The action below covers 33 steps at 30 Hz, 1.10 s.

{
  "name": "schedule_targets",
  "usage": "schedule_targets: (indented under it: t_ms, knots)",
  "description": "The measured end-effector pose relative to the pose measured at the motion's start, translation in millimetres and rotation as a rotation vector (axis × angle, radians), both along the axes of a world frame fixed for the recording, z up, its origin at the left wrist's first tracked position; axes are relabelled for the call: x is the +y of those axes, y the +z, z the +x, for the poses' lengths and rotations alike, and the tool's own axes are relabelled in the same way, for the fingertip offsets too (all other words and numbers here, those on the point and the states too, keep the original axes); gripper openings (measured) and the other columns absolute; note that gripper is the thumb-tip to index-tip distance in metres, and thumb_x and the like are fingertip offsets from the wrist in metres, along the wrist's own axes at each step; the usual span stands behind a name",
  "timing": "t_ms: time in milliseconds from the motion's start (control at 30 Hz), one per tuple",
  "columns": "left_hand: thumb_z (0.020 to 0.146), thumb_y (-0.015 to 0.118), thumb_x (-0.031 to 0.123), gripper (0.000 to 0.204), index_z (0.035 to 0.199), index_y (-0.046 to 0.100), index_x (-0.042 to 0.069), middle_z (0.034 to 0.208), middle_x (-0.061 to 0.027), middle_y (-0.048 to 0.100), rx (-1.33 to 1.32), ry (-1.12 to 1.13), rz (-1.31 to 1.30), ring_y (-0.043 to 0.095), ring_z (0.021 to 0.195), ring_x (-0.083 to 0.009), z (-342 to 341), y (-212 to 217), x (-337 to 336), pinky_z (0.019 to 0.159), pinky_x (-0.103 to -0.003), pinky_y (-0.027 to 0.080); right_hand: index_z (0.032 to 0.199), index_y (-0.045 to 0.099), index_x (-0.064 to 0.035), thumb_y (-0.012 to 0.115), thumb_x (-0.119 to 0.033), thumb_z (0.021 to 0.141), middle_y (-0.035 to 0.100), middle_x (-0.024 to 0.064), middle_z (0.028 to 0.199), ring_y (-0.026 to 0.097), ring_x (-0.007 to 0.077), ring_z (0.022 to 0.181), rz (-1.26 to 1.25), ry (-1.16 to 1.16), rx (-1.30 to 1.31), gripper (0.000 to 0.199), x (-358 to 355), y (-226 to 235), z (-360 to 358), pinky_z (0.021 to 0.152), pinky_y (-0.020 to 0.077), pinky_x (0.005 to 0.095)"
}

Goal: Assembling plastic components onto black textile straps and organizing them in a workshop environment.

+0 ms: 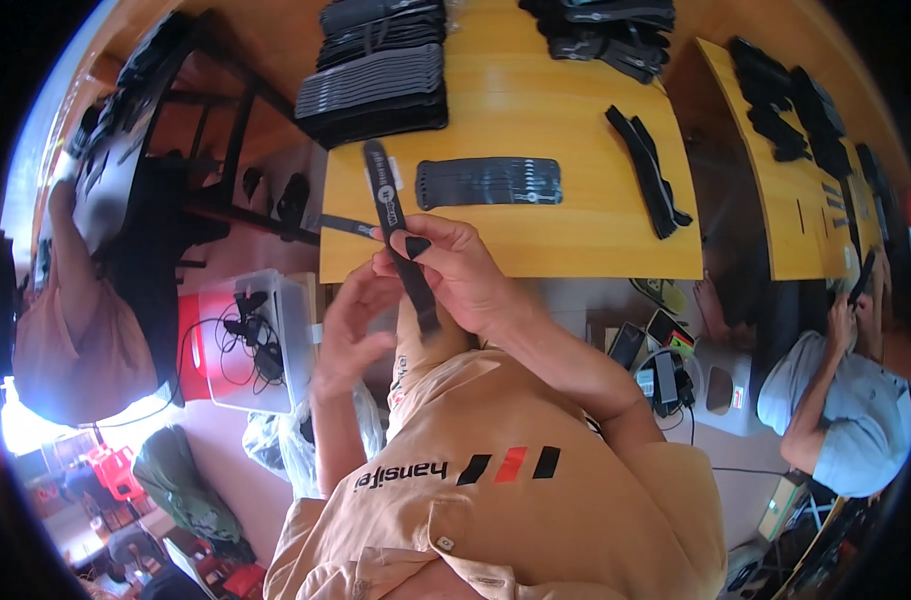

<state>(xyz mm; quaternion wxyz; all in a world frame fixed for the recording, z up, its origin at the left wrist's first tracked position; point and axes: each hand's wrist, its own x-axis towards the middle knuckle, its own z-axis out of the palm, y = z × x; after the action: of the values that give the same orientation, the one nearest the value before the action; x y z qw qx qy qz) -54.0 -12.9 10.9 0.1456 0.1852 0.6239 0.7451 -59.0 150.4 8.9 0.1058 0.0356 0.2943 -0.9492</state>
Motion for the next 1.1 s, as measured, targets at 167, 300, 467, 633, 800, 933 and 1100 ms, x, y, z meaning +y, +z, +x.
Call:
schedule_targets:
  t_ms: [167, 300, 467, 633, 800, 933, 1100]
  knots:
    - [0.085, 0.06, 0.008, 0.03, 0.112, 0.054, -0.002, 0.103, -0.0084, 0.059, -0.376, -0.171, -0.204, 0.056, 0.094, -0.0141, -3.7, -7.8, -1.8, 0.085, -0.029, 0.044, 0.102, 0.06, -0.0007, 0.06, -0.01, 0.086, 0.062, 0.0059, 0.095, 0.061, 0.0168, 0.089, 0.051, -0.214, -0.094, 0.019, 21.9, -19.4, 7.7, 0.076, 0.0533, 0.0303]
    - [0.084, 0.06, 0.007, 0.032, 0.114, 0.051, -0.001, 0.096, -0.0062, 0.06, -0.27, -0.024, -0.093, 0.058, 0.089, -0.0139, -8.6, -9.8, 19.4, 0.082, -0.028, 0.045, 0.101, 0.06, -0.0018, 0.06, -0.01, 0.086, 0.062, 0.0054, 0.094, 0.062, 0.0165, 0.088, 0.028, -0.347, -0.13, 0.018, 29.7, -23.8, 13.3, 0.076, 0.053, 0.03]
    - [0.084, 0.058, 0.006, 0.035, 0.116, 0.046, -0.001, 0.087, -0.0065, 0.06, -0.145, -0.119, -0.185, 0.058, 0.083, -0.0134, -4.8, -26.0, 49.6, 0.079, -0.028, 0.046, 0.1, 0.059, -0.0024, 0.058, -0.009, 0.086, 0.063, 0.0076, 0.092, 0.062, 0.0187, 0.09, -0.061, -0.339, -0.122, 0.015, 27.4, -26.7, 16.6, 0.083, 0.0509, 0.0308]
    - [0.089, 0.051, 0.005, 0.022, 0.109, 0.053, -0.004, 0.073, -0.0057, 0.06, -0.365, -0.255, -0.232, 0.058, 0.065, -0.0101, -5.9, -32.8, 39.4, 0.061, -0.021, 0.047, 0.1, 0.056, -0.003, 0.055, -0.01, 0.088, 0.063, 0.0117, 0.088, 0.063, 0.0219, 0.089, -0.016, -0.41, -0.109, 0.013, 56.1, -37.3, 24.4, 0.081, 0.0517, 0.032]
    - [0.096, 0.04, 0.017, 0.028, 0.105, 0.055, -0.005, 0.075, -0.0066, 0.059, -0.455, -0.527, -0.184, 0.056, 0.058, -0.011, -18.9, -32.7, 26.5, 0.056, -0.021, 0.047, 0.099, 0.056, -0.0038, 0.054, -0.013, 0.088, 0.064, 0.0117, 0.087, 0.064, 0.0239, 0.087, 0.085, -0.406, -0.167, 0.014, 81.4, -51.0, 33.8, 0.078, 0.0532, 0.0335]
    - [0.096, 0.04, 0.019, 0.029, 0.104, 0.056, -0.004, 0.08, -0.0073, 0.058, -0.513, -0.383, -0.127, 0.055, 0.059, -0.0112, -22.8, -40.5, 30.1, 0.057, -0.022, 0.048, 0.1, 0.056, -0.0039, 0.051, -0.018, 0.09, 0.063, 0.0097, 0.087, 0.064, 0.0221, 0.087, 0.146, -0.405, -0.16, 0.018, 103.7, -61.7, 36.0, 0.073, 0.0546, 0.0333]
    - [0.093, 0.048, 0.016, 0.02, 0.1, 0.059, 0.001, 0.071, -0.0042, 0.058, -0.523, -0.018, -0.057, 0.056, 0.063, -0.0119, -32.0, -53.6, 38.2, 0.061, -0.023, 0.049, 0.103, 0.056, 0.0011, 0.05, -0.023, 0.091, 0.063, 0.0098, 0.092, 0.063, 0.0163, 0.078, 0.428, -0.353, -0.256, 0.027, 118.6, -50.4, 45.4, 0.062, 0.0521, 0.0259]
